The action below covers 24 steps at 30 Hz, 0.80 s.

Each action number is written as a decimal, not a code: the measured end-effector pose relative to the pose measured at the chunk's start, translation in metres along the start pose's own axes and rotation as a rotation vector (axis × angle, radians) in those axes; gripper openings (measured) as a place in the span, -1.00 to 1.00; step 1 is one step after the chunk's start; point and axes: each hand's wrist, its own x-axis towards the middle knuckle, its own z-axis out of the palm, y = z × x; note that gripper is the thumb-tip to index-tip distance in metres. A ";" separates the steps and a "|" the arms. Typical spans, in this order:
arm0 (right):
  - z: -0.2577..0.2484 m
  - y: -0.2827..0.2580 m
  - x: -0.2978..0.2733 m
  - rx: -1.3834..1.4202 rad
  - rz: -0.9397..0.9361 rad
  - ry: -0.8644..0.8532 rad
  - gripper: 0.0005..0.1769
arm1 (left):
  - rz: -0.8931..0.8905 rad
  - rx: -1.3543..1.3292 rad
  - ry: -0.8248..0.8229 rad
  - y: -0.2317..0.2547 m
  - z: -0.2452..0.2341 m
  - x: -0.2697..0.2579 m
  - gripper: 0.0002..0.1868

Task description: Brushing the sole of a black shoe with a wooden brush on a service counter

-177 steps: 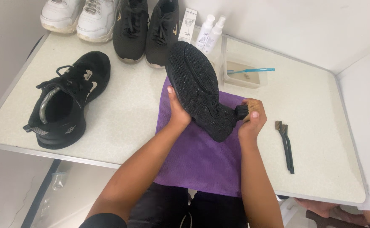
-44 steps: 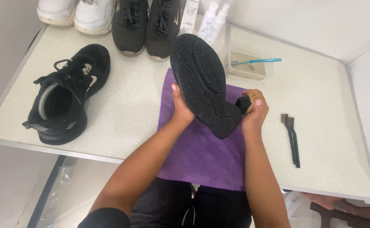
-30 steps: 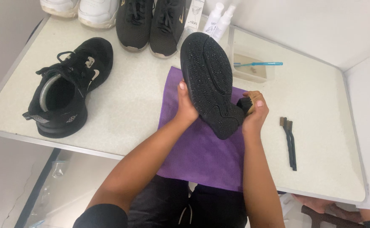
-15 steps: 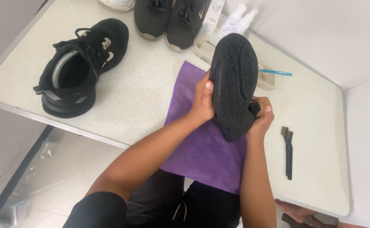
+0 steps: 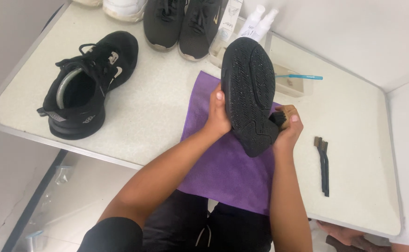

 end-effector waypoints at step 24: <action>-0.006 0.000 -0.001 -0.056 -0.159 -0.088 -0.45 | -0.198 0.089 0.026 -0.021 0.004 -0.029 -0.37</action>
